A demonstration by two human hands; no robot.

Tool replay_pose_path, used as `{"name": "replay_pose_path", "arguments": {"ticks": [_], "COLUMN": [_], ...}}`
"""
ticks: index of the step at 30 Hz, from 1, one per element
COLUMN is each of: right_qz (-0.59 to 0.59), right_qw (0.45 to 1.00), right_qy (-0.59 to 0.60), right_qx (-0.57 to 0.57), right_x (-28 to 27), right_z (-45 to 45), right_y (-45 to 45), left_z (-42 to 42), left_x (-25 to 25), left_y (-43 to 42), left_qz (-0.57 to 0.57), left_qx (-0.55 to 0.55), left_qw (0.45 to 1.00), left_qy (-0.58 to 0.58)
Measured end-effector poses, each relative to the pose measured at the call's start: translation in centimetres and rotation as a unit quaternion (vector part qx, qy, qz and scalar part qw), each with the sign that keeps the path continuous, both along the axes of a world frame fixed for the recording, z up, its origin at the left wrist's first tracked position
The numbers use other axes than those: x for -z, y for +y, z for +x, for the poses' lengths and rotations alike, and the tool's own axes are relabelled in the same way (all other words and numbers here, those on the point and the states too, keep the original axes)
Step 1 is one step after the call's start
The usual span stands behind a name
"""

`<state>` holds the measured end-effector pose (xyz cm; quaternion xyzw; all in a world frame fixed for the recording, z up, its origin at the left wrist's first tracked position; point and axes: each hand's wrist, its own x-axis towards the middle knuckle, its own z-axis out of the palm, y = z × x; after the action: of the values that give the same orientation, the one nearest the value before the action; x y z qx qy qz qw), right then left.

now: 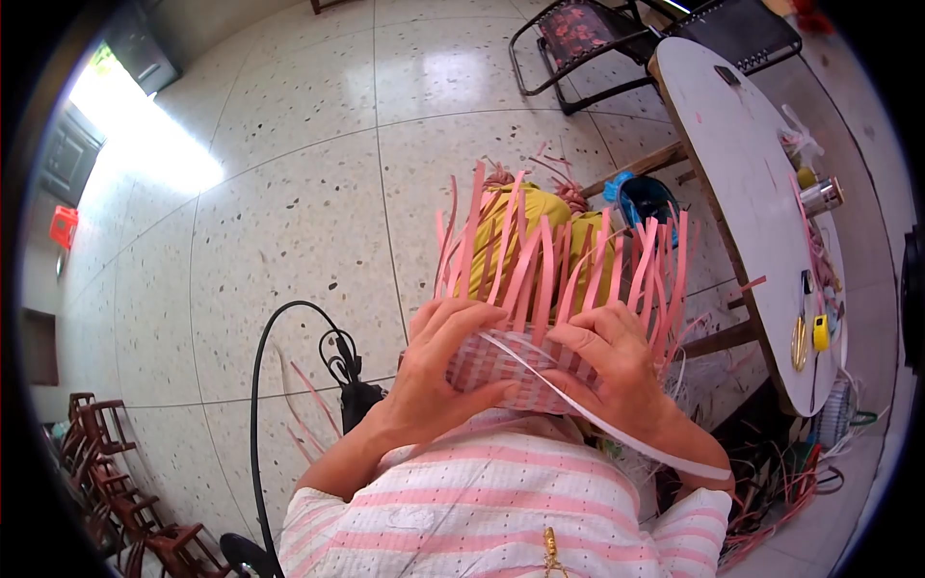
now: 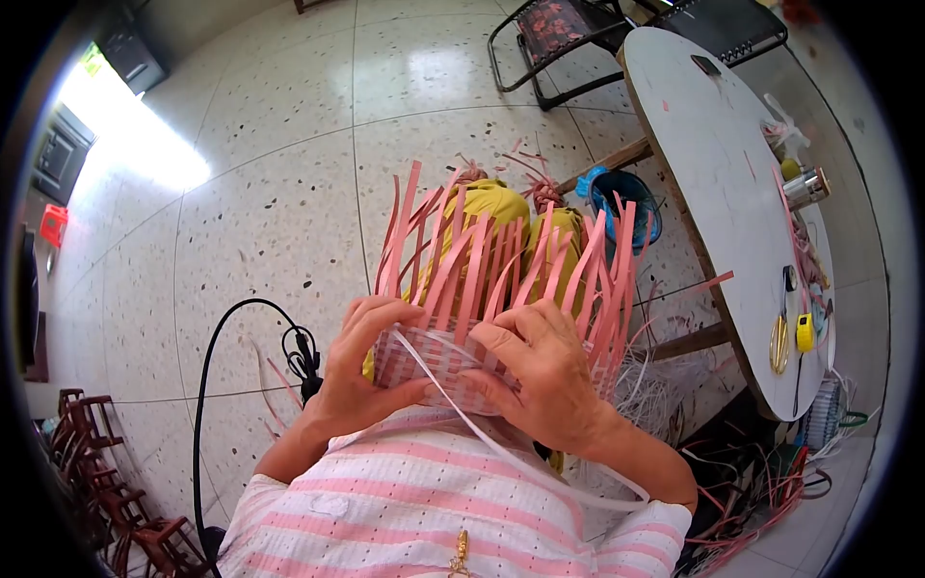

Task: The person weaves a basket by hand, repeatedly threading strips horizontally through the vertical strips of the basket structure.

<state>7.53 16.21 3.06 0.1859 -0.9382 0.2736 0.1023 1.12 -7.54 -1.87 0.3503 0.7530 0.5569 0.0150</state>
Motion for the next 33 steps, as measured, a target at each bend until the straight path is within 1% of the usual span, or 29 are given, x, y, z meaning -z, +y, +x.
{"name": "replay_pose_path", "arguments": {"ticks": [4, 5, 6, 7, 9, 14, 19, 23, 25, 33], "right_qz": [-0.027, -0.026, -0.060, -0.094, -0.094, -0.101, -0.093, -0.099, -0.084, -0.069], "right_qw": [0.999, 0.999, 0.997, 0.992, 0.992, 0.990, 0.989, 0.984, 0.987, 0.985], "right_qy": [-0.018, -0.018, -0.052, -0.085, -0.082, -0.090, -0.116, -0.140, -0.135, -0.158], "right_qx": [0.014, 0.014, 0.018, 0.023, 0.027, 0.032, 0.022, 0.038, 0.015, 0.007], "right_x": [-0.4, -0.4, -0.3, -0.3, -0.2, -0.2, -0.4, -0.5, -0.4, -0.2], "right_z": [-0.2, -0.2, -0.3, -0.4, -0.5, -0.5, -0.4, -0.2, -0.2, 0.7], "right_y": [-0.2, -0.1, 0.0, 0.0, -0.1, -0.1, 0.0, 0.0, 0.3, 0.1], "left_z": [-0.3, -0.5, -0.6, -0.8, -1.0, -1.0, -1.0, -0.8, -0.8, -0.4], "left_x": [-0.2, -0.1, -0.1, -0.2, -0.4, -0.9, -1.2, -1.3, -1.3, -1.5], "left_y": [0.1, 0.2, 0.3, 0.3, 0.4, 0.5, 0.4, 0.5, 0.5, 0.3], "left_qz": [-0.015, -0.030, -0.045, -0.045, -0.047, -0.075, -0.098, -0.107, -0.108, -0.138], "left_qx": [-0.001, -0.002, -0.003, -0.004, 0.014, 0.019, 0.033, 0.047, 0.050, 0.062], "left_qw": [1.000, 0.999, 0.997, 0.997, 0.998, 0.996, 0.994, 0.993, 0.993, 0.988], "left_qy": [-0.003, 0.028, 0.060, 0.060, 0.040, 0.038, 0.029, 0.026, 0.027, 0.036]}}
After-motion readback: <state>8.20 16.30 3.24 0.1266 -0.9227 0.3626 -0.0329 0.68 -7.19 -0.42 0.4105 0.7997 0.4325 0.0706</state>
